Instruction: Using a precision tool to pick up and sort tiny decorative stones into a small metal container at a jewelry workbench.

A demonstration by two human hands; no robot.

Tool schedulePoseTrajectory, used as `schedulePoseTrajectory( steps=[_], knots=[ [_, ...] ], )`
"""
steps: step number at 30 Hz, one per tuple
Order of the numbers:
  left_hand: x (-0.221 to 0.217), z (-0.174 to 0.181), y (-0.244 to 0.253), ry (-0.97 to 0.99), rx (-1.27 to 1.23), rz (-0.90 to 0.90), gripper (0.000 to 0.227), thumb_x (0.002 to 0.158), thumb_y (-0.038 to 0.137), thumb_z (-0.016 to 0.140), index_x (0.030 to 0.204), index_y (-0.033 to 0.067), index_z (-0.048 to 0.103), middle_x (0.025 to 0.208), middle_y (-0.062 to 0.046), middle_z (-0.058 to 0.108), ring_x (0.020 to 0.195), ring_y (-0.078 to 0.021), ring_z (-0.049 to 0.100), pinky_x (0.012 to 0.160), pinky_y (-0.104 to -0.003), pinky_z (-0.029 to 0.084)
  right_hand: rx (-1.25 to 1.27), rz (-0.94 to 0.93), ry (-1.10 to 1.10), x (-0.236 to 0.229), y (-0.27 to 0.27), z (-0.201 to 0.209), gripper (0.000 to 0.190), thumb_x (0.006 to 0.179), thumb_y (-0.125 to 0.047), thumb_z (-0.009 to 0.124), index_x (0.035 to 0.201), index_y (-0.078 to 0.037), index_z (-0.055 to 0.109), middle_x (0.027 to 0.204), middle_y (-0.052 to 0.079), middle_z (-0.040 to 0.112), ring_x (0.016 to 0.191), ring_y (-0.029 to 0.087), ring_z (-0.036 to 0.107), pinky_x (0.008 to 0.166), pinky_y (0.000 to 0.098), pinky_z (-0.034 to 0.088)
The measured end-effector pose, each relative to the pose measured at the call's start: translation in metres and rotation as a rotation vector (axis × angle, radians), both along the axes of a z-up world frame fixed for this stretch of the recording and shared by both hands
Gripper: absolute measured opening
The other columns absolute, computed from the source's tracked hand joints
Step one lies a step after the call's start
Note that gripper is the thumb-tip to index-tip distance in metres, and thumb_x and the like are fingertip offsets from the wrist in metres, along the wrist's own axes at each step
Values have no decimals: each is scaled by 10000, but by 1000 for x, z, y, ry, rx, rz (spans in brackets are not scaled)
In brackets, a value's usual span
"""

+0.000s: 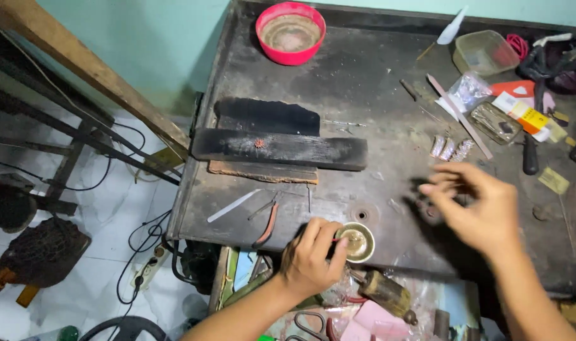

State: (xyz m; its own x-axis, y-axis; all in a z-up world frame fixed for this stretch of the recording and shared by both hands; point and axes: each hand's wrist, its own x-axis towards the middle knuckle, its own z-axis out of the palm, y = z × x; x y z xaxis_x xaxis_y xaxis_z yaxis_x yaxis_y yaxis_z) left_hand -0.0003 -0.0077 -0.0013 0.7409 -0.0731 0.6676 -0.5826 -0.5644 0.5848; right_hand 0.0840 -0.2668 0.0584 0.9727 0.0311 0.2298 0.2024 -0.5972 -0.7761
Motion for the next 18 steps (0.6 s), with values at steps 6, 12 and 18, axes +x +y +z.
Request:
schedulePoseTrajectory(
  steps=[6, 12, 18],
  knots=[
    [-1, -3, 1, -23, 8, -6, 198, 989, 136, 562, 1045, -38, 637, 918, -158, 604, 703, -282, 625, 548, -356, 503, -186, 353, -168, 11, 87, 19, 438, 866, -248, 807, 1263, -116, 674, 1146, 21, 764, 1004, 164, 730, 951, 332, 532],
    [-2, -8, 5, -26, -17, -3, 231, 999, 144, 573, 1083, -61, 636, 968, -192, 607, 747, -337, 657, 606, -393, 528, -35, 566, -210, 65, 181, 12, 479, 933, -130, 709, 1375, -73, 535, 1275, 124, 703, 1217, 263, 675, 1071, 399, 490],
    [-2, -1, 7, -8, -39, -28, 236, 1018, 153, 539, 1062, -61, 629, 952, -189, 592, 714, -324, 631, 576, -382, 498, -104, 634, -192, 90, 220, -10, 487, 946, -163, 686, 1387, -69, 501, 1253, 118, 699, 1167, 308, 638, 987, 450, 486]
  ],
)
